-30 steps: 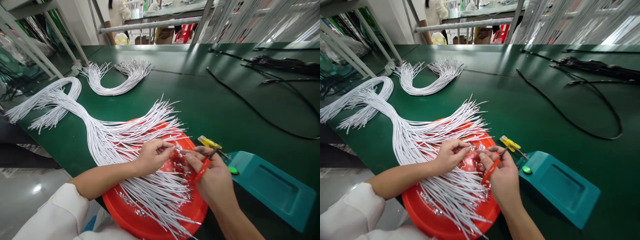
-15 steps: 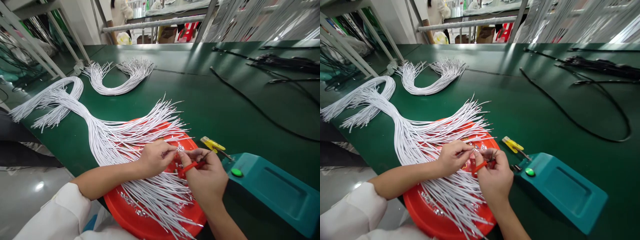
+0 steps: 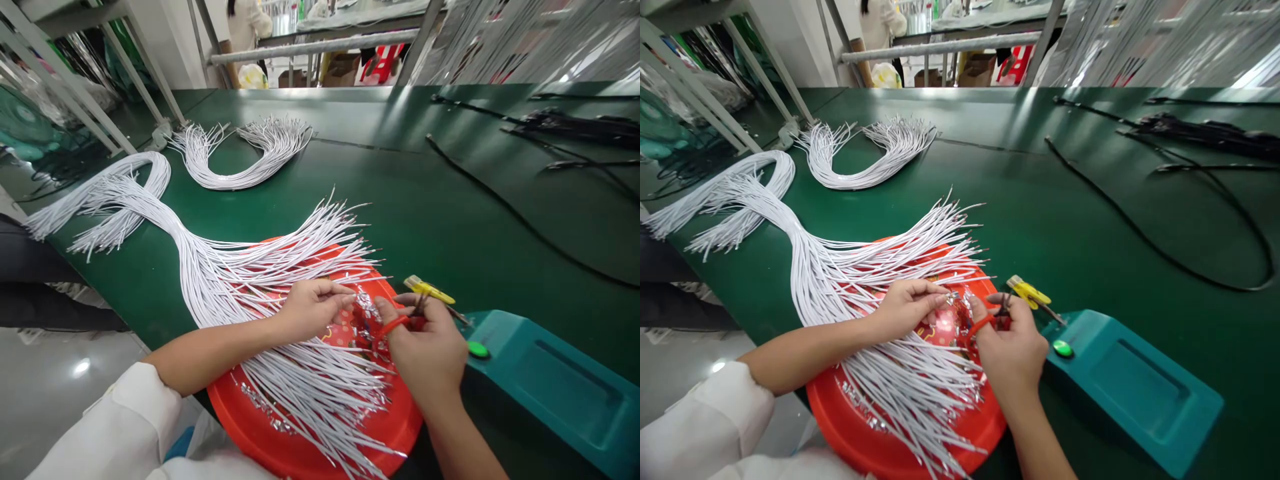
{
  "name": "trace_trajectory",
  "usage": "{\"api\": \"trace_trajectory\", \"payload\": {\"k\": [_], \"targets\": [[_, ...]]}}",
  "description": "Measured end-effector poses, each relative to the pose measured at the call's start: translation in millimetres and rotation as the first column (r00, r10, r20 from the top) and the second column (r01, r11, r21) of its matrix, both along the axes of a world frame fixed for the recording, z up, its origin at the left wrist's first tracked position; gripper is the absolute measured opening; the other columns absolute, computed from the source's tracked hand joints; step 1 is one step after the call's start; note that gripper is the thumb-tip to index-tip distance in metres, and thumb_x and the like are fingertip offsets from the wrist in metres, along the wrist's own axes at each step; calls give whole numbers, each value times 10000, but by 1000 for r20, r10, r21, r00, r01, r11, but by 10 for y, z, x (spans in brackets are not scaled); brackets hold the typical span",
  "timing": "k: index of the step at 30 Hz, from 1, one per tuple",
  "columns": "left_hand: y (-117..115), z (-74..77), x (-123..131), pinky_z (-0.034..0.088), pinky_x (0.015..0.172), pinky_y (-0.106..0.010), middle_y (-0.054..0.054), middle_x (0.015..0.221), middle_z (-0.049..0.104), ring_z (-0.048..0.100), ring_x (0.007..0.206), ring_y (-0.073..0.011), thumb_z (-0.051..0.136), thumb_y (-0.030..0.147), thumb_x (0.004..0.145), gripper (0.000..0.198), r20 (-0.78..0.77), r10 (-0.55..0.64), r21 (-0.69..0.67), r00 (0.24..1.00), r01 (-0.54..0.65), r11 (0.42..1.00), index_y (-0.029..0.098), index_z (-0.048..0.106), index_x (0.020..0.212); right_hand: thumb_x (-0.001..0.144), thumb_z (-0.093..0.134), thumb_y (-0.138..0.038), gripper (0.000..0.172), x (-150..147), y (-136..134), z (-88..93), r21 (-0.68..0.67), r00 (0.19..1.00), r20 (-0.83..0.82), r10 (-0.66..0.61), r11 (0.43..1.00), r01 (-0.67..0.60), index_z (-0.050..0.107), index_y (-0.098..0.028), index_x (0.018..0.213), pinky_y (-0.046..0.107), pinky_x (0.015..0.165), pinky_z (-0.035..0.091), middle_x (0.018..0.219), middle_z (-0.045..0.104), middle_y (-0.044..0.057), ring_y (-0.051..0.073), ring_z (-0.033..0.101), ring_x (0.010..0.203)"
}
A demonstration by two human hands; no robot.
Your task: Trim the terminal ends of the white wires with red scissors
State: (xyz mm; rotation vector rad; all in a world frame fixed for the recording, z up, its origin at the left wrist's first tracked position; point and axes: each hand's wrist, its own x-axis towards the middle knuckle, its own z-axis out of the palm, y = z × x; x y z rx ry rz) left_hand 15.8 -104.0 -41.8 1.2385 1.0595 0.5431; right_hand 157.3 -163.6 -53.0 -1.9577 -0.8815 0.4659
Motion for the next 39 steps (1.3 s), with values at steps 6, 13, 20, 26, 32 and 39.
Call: {"api": "trace_trajectory", "payload": {"k": [6, 13, 20, 26, 32, 39], "targets": [[29, 8, -14, 374, 405, -144, 18, 528, 572, 484, 412, -37, 571, 235, 808, 177, 62, 6, -79, 998, -1, 997, 84, 654, 849, 673, 626, -489, 292, -9, -16, -51, -47, 995, 71, 76, 996, -73, 600, -220, 782, 283, 568, 414, 667, 618, 4, 153, 556, 575], [7, 22, 14, 372, 402, -148, 32, 543, 565, 461, 390, -28, 560, 220, 815, 148, 83, -44, -148, 996, 56, 987, 91, 631, 796, 661, 694, -430, 298, -104, -29, -37, 238, 979, -170, 113, 969, -70, 593, -200, 822, 293, 604, 491, 715, 647, 22, 163, 614, 632], [52, 128, -84, 468, 557, -217, -24, 696, 659, 567, 538, -88, 548, 235, 834, 229, -214, -328, 121, 920, 358, 926, 124, 666, 996, 640, 733, -344, 246, -31, 5, 38, 340, 980, -200, -12, 937, 81, 576, -185, 745, 262, 557, 471, 682, 611, 4, 134, 583, 605], [257, 259, -281, 465, 843, -303, -60, 1035, 698, 635, 951, -176, 461, 203, 880, 255, -528, -135, 592, 838, 478, 649, 190, 673, 1021, 499, 818, -190, 358, 137, 95, 167, 344, 788, -611, -77, 871, 352, 523, -193, 703, 207, 494, 430, 514, 515, -80, 69, 488, 452], [445, 242, -252, 467, 800, -283, -61, 998, 699, 636, 907, -170, 446, 210, 894, 264, -575, -58, 645, 816, 496, 581, 179, 641, 1069, 538, 788, -156, 345, 81, 59, 314, 395, 753, -656, -48, 828, 397, 553, -181, 790, 210, 526, 482, 793, 712, 60, 113, 614, 591], [547, 83, -206, 462, 821, -345, -146, 1070, 589, 563, 936, -210, 477, 216, 873, 218, -788, 46, 586, 614, 725, 362, 104, 617, 998, 558, 757, -140, 312, 105, -27, 532, 493, 804, -594, -26, 779, 388, 554, -196, 788, 247, 514, 466, 729, 709, 51, 121, 594, 522]]}}
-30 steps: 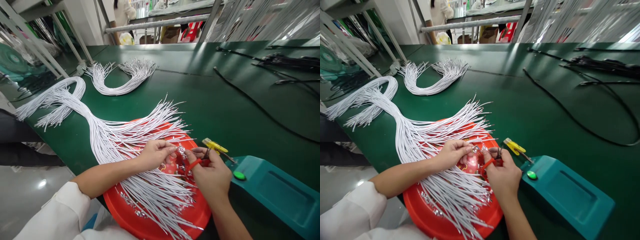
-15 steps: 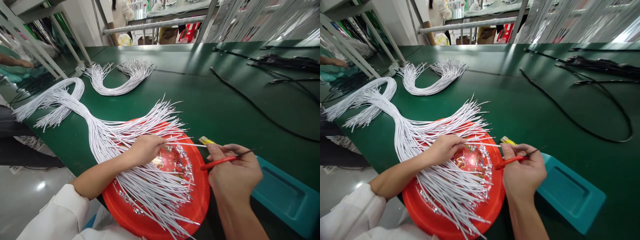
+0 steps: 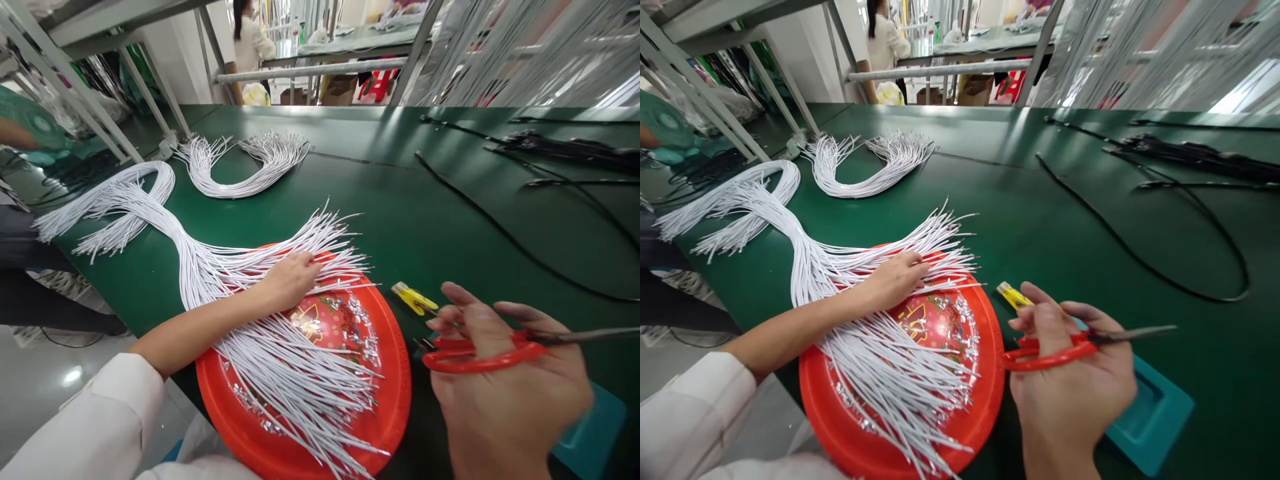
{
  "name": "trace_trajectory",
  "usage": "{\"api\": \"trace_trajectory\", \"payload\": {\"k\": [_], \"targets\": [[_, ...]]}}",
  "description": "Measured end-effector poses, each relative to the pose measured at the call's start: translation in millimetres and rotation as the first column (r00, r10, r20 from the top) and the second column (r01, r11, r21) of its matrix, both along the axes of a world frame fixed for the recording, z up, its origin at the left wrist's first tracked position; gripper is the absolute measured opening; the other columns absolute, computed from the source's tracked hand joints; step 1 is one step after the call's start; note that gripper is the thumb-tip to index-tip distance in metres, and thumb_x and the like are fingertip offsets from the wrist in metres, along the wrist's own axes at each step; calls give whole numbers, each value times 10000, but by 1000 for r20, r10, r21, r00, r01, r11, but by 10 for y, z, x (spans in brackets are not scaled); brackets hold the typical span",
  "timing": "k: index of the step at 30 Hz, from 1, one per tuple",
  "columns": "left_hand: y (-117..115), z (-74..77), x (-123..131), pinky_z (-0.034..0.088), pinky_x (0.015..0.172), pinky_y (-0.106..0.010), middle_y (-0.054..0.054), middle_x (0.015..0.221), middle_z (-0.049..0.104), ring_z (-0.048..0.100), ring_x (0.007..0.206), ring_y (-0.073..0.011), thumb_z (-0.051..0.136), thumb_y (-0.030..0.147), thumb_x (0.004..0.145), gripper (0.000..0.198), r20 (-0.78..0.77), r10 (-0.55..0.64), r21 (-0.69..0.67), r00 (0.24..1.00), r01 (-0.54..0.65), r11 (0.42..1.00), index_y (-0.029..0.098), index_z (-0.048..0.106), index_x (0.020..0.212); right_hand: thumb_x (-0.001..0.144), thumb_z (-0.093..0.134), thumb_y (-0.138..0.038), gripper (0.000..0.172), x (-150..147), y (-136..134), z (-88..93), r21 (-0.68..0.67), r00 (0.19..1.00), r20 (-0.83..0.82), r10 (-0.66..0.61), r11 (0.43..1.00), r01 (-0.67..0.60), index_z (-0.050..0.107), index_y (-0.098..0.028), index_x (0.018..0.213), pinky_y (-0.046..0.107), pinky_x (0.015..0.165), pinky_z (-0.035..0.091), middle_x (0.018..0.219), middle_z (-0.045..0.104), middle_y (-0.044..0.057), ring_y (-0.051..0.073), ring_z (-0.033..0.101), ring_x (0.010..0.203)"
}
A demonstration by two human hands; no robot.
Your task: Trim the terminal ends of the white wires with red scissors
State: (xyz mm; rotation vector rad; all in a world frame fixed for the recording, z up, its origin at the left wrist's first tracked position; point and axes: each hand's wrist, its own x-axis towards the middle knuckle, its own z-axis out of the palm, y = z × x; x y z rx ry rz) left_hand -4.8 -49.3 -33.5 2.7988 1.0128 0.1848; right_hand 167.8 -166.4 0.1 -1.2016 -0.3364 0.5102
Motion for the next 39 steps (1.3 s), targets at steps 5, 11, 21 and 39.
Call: {"api": "trace_trajectory", "payload": {"k": [5, 11, 21, 39], "targets": [[-381, 28, 3, 460, 826, -312, -116, 1016, 608, 565, 940, -190, 418, 278, 912, 252, 96, -174, -58, 980, 180, 982, 132, 618, 957, 589, 719, -121, 281, 46, -45, 38, 7, 998, 57, -5, 1000, 4, 568, -217, 805, 290, 540, 457, 729, 698, 44, 138, 587, 547], [-655, -147, -15, 456, 684, -276, -89, 799, 655, 610, 784, -195, 524, 307, 856, 219, -29, -274, -340, 961, 248, 907, 135, 648, 803, 581, 737, -156, 262, 37, -55, 34, -29, 998, 30, 59, 998, -58, 564, -214, 770, 290, 518, 451, 656, 683, 22, 134, 563, 509], [-596, 47, 159, 421, 577, -198, -21, 719, 641, 553, 623, -91, 576, 270, 798, 173, 361, 471, -817, 805, 30, 576, 120, 646, 848, 570, 799, -292, 322, -16, -50, -156, -224, 965, 96, 245, 950, -219, 578, -189, 782, 242, 509, 463, 640, 658, 7, 126, 590, 538], [-652, -11, 170, 412, 579, -194, -29, 739, 688, 568, 653, -101, 590, 290, 775, 202, 426, 530, -766, 734, -19, 642, 147, 726, 814, 689, 697, -356, 216, -198, -100, -416, -431, 736, 504, 453, 870, -240, 597, -200, 800, 281, 589, 484, 726, 640, 11, 156, 608, 644]]}}
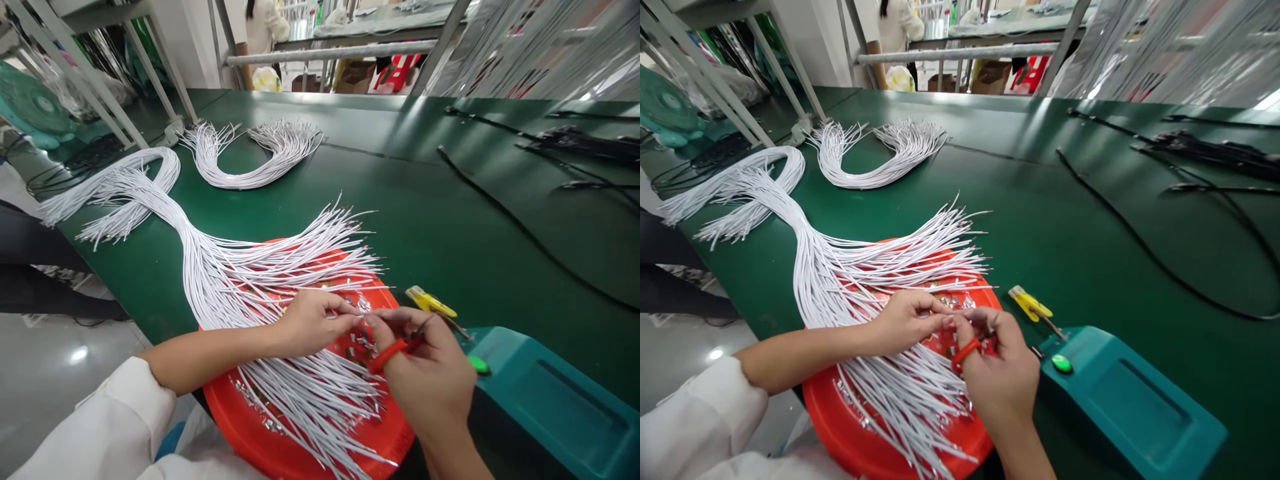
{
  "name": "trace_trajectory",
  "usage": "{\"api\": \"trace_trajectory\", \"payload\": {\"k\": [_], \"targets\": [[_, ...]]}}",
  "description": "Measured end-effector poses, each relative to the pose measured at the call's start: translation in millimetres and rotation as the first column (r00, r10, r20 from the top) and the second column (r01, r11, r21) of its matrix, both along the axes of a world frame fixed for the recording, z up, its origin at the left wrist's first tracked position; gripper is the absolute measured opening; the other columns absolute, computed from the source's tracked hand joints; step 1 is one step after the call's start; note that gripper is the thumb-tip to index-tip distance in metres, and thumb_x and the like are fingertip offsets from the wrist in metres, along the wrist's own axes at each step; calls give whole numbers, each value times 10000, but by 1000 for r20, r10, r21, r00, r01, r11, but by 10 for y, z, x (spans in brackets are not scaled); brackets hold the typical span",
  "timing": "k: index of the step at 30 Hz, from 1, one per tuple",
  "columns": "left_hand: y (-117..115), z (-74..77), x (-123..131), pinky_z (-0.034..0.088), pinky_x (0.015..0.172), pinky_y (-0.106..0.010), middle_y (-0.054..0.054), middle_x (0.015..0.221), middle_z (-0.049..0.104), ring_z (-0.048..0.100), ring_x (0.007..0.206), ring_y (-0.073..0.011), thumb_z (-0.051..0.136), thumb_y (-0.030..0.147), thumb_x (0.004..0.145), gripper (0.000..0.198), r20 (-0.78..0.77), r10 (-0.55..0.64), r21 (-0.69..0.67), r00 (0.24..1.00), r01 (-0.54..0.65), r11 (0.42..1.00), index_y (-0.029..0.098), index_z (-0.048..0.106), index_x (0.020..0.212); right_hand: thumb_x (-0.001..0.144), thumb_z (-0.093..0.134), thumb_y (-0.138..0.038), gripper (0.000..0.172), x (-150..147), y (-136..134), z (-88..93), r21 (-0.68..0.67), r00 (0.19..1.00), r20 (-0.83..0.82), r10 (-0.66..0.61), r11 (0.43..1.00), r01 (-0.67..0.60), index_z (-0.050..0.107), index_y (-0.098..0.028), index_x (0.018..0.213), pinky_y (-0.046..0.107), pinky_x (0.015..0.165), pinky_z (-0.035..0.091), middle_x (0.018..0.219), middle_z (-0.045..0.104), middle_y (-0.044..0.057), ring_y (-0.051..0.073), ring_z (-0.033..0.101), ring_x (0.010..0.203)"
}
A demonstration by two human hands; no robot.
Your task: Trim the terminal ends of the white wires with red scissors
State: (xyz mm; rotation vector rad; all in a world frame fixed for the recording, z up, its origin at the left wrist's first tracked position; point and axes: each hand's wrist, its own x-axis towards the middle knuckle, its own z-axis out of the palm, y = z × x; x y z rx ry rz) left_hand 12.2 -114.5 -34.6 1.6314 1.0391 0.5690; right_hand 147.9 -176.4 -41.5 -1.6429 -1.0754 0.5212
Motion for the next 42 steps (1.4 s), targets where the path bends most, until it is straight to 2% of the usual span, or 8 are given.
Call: {"api": "trace_trajectory", "payload": {"k": [3, 10, 14, 18, 24, 28, 35, 42], "targets": [[-15, 18, -5, 441, 644, -206, -36, 794, 704, 603, 721, -119, 582, 244, 772, 175, -4, -31, 1, 1000, 31, 1000, 150, 723, 816, 706, 679, -336, 196, -13, 2, -65, 16, 999, 47, 0, 1000, -1, 587, -206, 821, 279, 624, 479, 768, 644, 9, 150, 608, 677], [19, 28, 8, 439, 604, -201, -39, 694, 655, 562, 618, -90, 592, 203, 773, 145, 142, 91, -297, 986, -45, 954, 92, 681, 804, 637, 718, -350, 259, -30, 85, -12, -75, 955, -294, -43, 997, 22, 524, -209, 735, 261, 559, 487, 670, 577, -20, 130, 573, 597], [35, 36, 7, 408, 560, -184, -17, 641, 617, 515, 568, -65, 586, 192, 775, 128, 173, 80, -304, 982, -24, 953, 93, 660, 743, 612, 751, -376, 316, -34, 82, 14, -101, 916, -389, -95, 993, 60, 550, -200, 780, 256, 497, 474, 647, 585, -19, 120, 554, 522], [21, 63, -2, 373, 507, -169, 3, 587, 575, 463, 510, -48, 588, 217, 776, 150, 174, 42, -366, 984, 25, 930, 85, 648, 739, 600, 775, -361, 349, -41, 76, -6, -67, 873, -485, -52, 998, 22, 548, -202, 812, 265, 524, 497, 670, 623, -7, 147, 610, 573], [-2, 67, 6, 358, 485, -168, 8, 604, 574, 449, 482, -37, 566, 208, 791, 159, 147, 69, -421, 987, -1, 907, 77, 654, 812, 672, 723, -283, 220, -82, 18, -59, 88, 977, -213, -28, 995, 47, 528, -207, 740, 275, 603, 500, 716, 641, 5, 155, 630, 665], [-5, 41, 5, 373, 492, -172, 3, 627, 587, 471, 496, -46, 571, 225, 792, 219, 137, 53, -394, 989, 5, 919, 82, 666, 929, 699, 697, -283, 182, -76, 1, -99, 92, 999, -34, -28, 995, 31, 545, -204, 760, 286, 631, 494, 765, 653, 19, 166, 636, 699], [4, 6, 7, 415, 551, -184, -22, 648, 617, 512, 552, -65, 588, 226, 778, 172, 167, 51, -363, 985, 13, 932, 84, 674, 823, 660, 707, -404, 275, -85, 56, -9, -24, 976, -174, -130, 991, 128, 533, -205, 734, 250, 496, 459, 643, 572, -13, 128, 541, 547], [-19, 5, 11, 438, 606, -202, -26, 668, 624, 545, 604, -84, 559, 186, 797, 169, 145, 59, -322, 988, -9, 947, 90, 675, 874, 674, 679, -422, 264, -81, 46, 15, -31, 988, -20, -156, 987, 155, 541, -201, 719, 268, 544, 463, 655, 592, 3, 138, 553, 571]]}}
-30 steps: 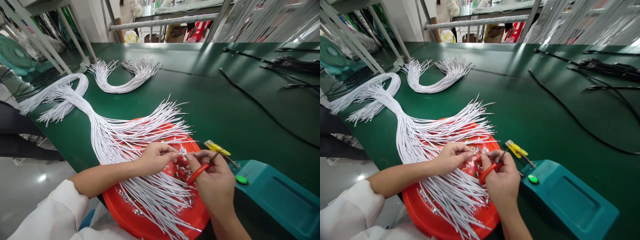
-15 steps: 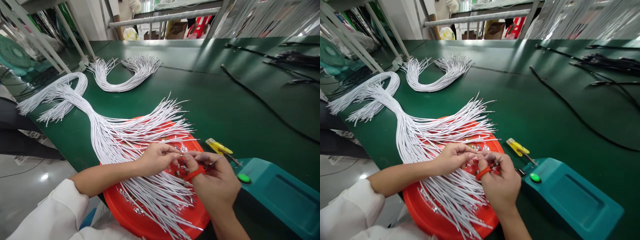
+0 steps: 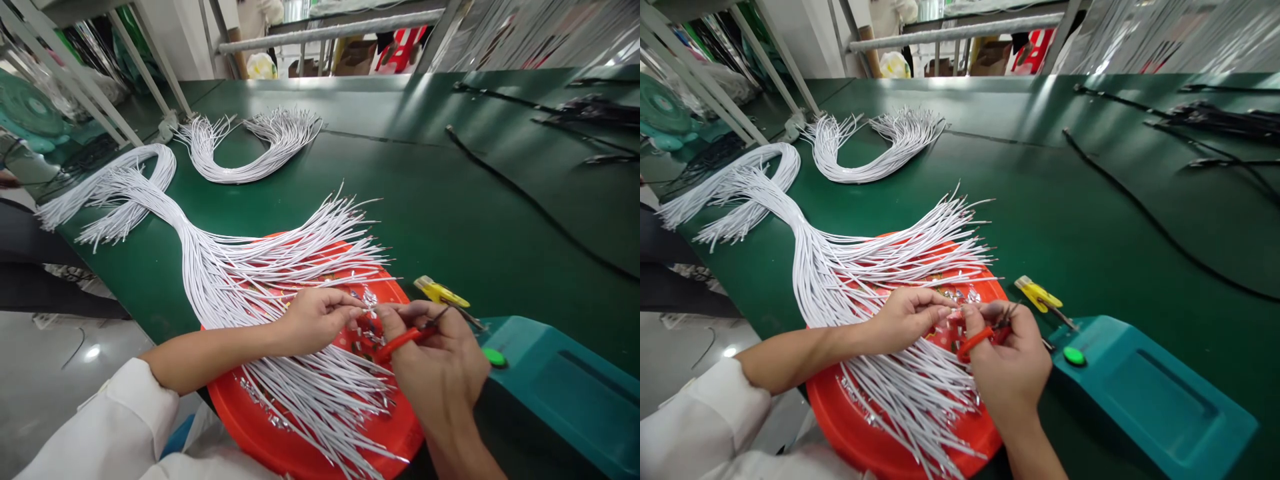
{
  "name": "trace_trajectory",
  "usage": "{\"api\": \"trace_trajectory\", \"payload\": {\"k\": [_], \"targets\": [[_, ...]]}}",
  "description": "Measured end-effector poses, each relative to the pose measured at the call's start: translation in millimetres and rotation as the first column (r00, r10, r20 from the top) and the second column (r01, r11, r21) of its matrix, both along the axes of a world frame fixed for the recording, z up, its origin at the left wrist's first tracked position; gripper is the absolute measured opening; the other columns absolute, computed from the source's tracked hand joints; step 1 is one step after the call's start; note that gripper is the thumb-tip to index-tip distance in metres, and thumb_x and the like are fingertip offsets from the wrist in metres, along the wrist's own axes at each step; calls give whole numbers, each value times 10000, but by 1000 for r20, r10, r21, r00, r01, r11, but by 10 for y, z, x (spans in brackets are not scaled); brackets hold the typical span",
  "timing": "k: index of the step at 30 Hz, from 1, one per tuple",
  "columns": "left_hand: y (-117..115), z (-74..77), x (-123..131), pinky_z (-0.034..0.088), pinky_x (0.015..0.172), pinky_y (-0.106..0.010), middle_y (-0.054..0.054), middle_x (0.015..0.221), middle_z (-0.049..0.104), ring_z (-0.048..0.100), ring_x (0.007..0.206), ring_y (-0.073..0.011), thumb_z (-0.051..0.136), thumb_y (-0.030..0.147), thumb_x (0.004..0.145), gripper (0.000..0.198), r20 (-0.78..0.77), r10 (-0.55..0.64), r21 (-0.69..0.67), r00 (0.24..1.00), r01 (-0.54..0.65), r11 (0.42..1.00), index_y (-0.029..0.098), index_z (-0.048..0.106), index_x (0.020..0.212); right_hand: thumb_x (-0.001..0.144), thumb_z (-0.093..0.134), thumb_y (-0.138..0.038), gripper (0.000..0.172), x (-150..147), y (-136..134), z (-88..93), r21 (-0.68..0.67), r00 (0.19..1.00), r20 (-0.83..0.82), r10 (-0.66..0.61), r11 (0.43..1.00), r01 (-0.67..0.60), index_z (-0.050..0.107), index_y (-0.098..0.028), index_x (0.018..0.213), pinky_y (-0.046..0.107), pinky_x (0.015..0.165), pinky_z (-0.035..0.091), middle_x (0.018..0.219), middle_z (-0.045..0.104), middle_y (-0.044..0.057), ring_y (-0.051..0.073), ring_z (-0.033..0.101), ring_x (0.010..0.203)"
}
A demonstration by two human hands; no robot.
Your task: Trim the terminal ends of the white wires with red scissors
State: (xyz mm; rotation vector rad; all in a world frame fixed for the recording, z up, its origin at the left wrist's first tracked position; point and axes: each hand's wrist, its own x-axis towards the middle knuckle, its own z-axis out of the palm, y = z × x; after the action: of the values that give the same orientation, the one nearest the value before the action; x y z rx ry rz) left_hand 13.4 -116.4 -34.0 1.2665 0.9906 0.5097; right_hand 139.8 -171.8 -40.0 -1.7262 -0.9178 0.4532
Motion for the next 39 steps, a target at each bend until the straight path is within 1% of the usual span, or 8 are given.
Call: {"api": "trace_trajectory", "payload": {"k": [6, 12, 16, 24, 27, 31, 34, 39], "targets": [[14, 58, -3, 414, 562, -182, 3, 605, 589, 506, 539, -62, 584, 197, 789, 144, 29, -31, -64, 999, 33, 997, 91, 668, 837, 672, 680, -412, 253, 24, 6, -11, -31, 1000, -19, 7, 1000, -7, 546, -203, 717, 236, 477, 421, 636, 567, -13, 120, 519, 533], [24, 25, 4, 389, 542, -186, -11, 642, 602, 504, 557, -71, 553, 217, 796, 172, -22, -27, -23, 999, 26, 999, 89, 660, 839, 689, 682, -387, 231, -15, -29, -39, 5, 999, 30, 17, 1000, -17, 547, -204, 733, 253, 558, 456, 688, 609, 0, 136, 567, 606], [12, -19, -13, 354, 509, -185, 8, 603, 568, 433, 499, -51, 547, 265, 804, 193, 2, -22, 13, 1000, 22, 1000, 91, 630, 791, 699, 673, -397, 239, -4, -12, -75, -5, 999, -13, 32, 999, -32, 536, -207, 743, 265, 582, 466, 696, 599, -3, 140, 567, 620], [35, -6, -20, 360, 515, -192, 16, 610, 564, 422, 483, -40, 574, 283, 792, 196, 45, -5, -38, 999, 7, 999, 94, 626, 791, 696, 654, -415, 242, 83, 1, -27, -94, 993, -71, 96, 990, -103, 533, -213, 751, 234, 485, 436, 631, 542, -28, 121, 520, 532], [57, 48, -14, 375, 506, -191, 7, 632, 573, 445, 485, -42, 580, 262, 795, 183, 33, 60, -125, 998, -56, 991, 87, 626, 826, 701, 643, -411, 228, 103, -15, -47, -176, 966, -35, 256, 950, -258, 530, -215, 728, 234, 462, 423, 604, 542, -27, 123, 510, 507], [66, 100, -7, 398, 520, -186, 4, 636, 582, 478, 502, -45, 592, 222, 793, 161, 79, 133, -202, 988, -115, 973, 80, 629, 860, 724, 604, -384, 184, 69, -28, -91, -269, 869, -55, 492, 831, -488, 543, -211, 710, 242, 492, 430, 624, 588, -9, 139, 539, 544], [61, 130, 4, 421, 562, -178, 3, 611, 579, 518, 547, -51, 587, 145, 781, 85, 115, 143, -206, 983, -117, 971, 69, 624, 774, 730, 574, -387, 175, 32, -28, -87, -291, 860, -63, 507, 815, -501, 554, -213, 732, 249, 506, 425, 601, 577, -13, 148, 543, 554], [53, 136, 19, 426, 565, -170, 17, 575, 564, 520, 538, -46, 567, 93, 774, 67, 135, 121, -223, 983, -89, 971, 71, 611, 729, 710, 553, -424, 202, 16, -14, -63, -327, 872, -71, 484, 815, -478, 525, -225, 696, 254, 513, 417, 467, 441, -49, 162, 528, 546]]}}
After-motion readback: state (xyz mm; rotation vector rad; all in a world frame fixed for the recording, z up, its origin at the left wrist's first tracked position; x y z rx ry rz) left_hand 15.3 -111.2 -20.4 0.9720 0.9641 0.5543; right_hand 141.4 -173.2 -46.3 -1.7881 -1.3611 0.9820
